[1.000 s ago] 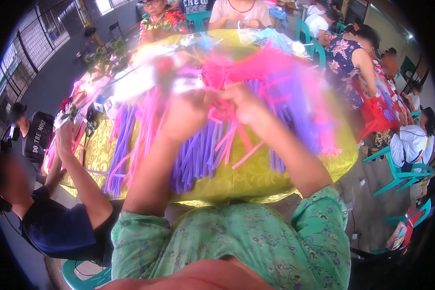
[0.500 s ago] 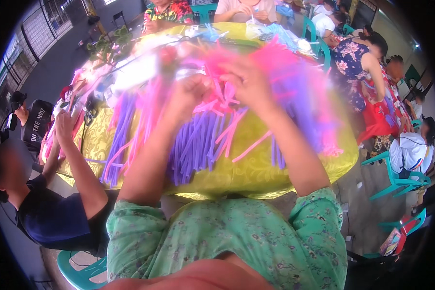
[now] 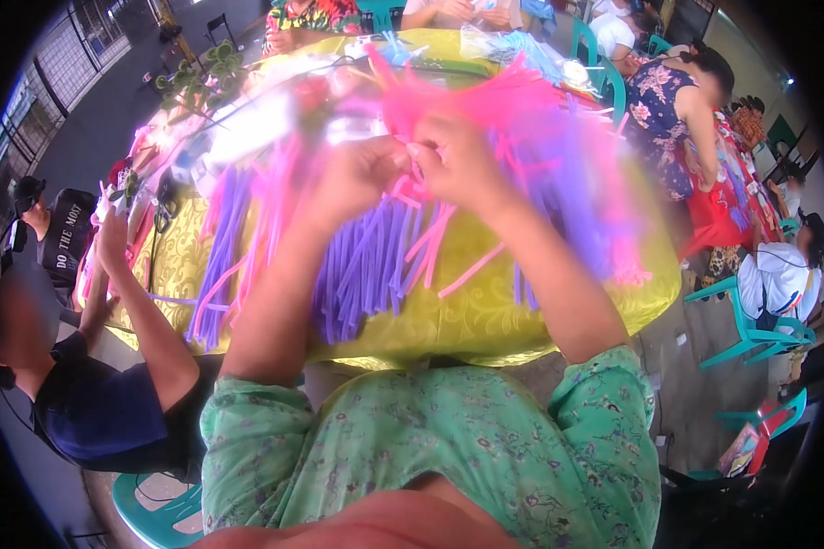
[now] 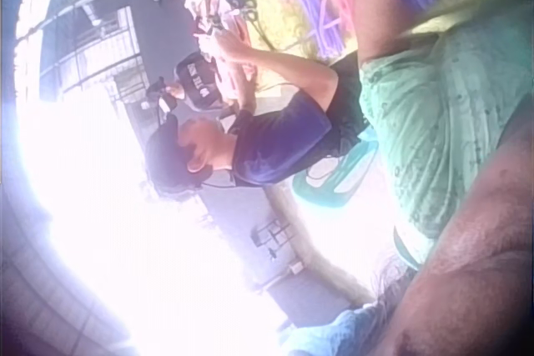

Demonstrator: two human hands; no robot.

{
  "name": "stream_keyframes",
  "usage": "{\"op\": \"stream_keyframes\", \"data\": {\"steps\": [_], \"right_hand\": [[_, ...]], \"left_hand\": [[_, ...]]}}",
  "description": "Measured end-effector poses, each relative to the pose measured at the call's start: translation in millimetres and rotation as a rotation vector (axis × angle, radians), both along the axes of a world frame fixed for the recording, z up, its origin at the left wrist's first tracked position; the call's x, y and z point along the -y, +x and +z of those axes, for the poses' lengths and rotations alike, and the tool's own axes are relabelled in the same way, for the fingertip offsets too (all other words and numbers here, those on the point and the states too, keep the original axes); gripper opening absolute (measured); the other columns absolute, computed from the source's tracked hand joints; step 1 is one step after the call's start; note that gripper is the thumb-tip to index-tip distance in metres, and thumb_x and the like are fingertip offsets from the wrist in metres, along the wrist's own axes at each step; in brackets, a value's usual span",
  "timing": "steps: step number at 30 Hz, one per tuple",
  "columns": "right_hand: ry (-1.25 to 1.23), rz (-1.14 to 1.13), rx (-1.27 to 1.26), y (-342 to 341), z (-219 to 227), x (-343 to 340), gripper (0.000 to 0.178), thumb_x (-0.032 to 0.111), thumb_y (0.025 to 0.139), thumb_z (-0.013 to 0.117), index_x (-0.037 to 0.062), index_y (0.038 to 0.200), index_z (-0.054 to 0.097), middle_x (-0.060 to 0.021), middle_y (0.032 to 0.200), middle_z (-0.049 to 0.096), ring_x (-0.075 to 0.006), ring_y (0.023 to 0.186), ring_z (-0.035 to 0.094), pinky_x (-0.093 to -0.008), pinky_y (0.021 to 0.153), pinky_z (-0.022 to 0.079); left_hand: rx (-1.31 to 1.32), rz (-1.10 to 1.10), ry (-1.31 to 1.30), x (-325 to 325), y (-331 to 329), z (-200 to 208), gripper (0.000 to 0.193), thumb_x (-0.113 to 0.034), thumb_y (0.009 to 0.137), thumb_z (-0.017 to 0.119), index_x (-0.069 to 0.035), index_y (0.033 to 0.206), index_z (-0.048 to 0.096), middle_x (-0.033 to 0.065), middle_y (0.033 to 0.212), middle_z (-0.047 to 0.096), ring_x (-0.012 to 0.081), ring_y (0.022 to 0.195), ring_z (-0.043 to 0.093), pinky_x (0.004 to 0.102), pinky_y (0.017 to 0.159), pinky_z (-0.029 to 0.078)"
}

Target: The person weaves together pink and purple plastic strips by hand at a table, interlocking the flexible materials to create a floral or decorative pattern.

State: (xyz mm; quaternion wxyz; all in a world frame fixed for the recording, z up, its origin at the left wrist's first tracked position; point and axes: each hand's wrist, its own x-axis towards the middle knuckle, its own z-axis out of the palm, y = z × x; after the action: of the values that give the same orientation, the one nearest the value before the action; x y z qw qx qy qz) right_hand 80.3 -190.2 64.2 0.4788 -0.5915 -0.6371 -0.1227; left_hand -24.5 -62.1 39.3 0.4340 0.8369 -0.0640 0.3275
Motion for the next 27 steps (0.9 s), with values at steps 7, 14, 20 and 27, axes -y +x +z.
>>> {"op": "stream_keyframes", "data": {"steps": [7, 14, 20, 27], "right_hand": [[-0.268, 0.279, -1.022, 17.8, -17.0, -4.0, 0.01, 0.007, 0.076, 0.058, 0.0005, 0.069, 0.055, -0.0022, 0.063, 0.055, -0.0082, 0.055, 0.049, -0.0205, 0.052, 0.038], [-0.232, 0.359, -1.211, 11.1, -13.1, -2.6, 0.009, 0.007, 0.075, 0.058, -0.0016, 0.073, 0.057, -0.0049, 0.065, 0.057, -0.009, 0.055, 0.052, -0.0211, 0.054, 0.043], [-0.241, 0.307, -1.122, 15.0, -11.5, -1.9, 0.011, 0.01, 0.076, 0.058, -0.0005, 0.074, 0.059, -0.0045, 0.066, 0.058, -0.008, 0.056, 0.053, -0.0211, 0.054, 0.043], [-0.366, 0.205, -0.93, 16.4, 5.3, 3.8, 0.016, 0.019, 0.08, 0.059, 0.0026, 0.077, 0.06, -0.0013, 0.067, 0.059, -0.0059, 0.057, 0.051, -0.0199, 0.052, 0.041]], "left_hand": [[0.198, 0.369, 0.811, 12.3, -12.2, 18.1, 0.016, -0.008, 0.059, 0.058, -0.005, 0.074, 0.054, 0.0089, 0.062, 0.055, 0.0231, 0.06, 0.058, 0.0357, 0.051, 0.047], [0.248, 0.485, 0.976, 17.5, -12.0, 10.5, 0.013, -0.01, 0.065, 0.053, -0.005, 0.076, 0.051, 0.0078, 0.066, 0.054, 0.0225, 0.061, 0.057, 0.0326, 0.049, 0.046], [0.233, 0.424, 0.696, 19.1, -5.8, 7.0, 0.011, -0.005, 0.065, 0.055, -0.004, 0.076, 0.053, 0.0113, 0.06, 0.054, 0.0244, 0.054, 0.056, 0.0349, 0.047, 0.045], [0.028, 0.118, -0.207, 15.1, 5.8, -5.9, 0.011, -0.009, 0.082, 0.051, -0.002, 0.076, 0.057, 0.0065, 0.05, 0.051, 0.0139, 0.042, 0.047, 0.0265, 0.042, 0.037]]}}
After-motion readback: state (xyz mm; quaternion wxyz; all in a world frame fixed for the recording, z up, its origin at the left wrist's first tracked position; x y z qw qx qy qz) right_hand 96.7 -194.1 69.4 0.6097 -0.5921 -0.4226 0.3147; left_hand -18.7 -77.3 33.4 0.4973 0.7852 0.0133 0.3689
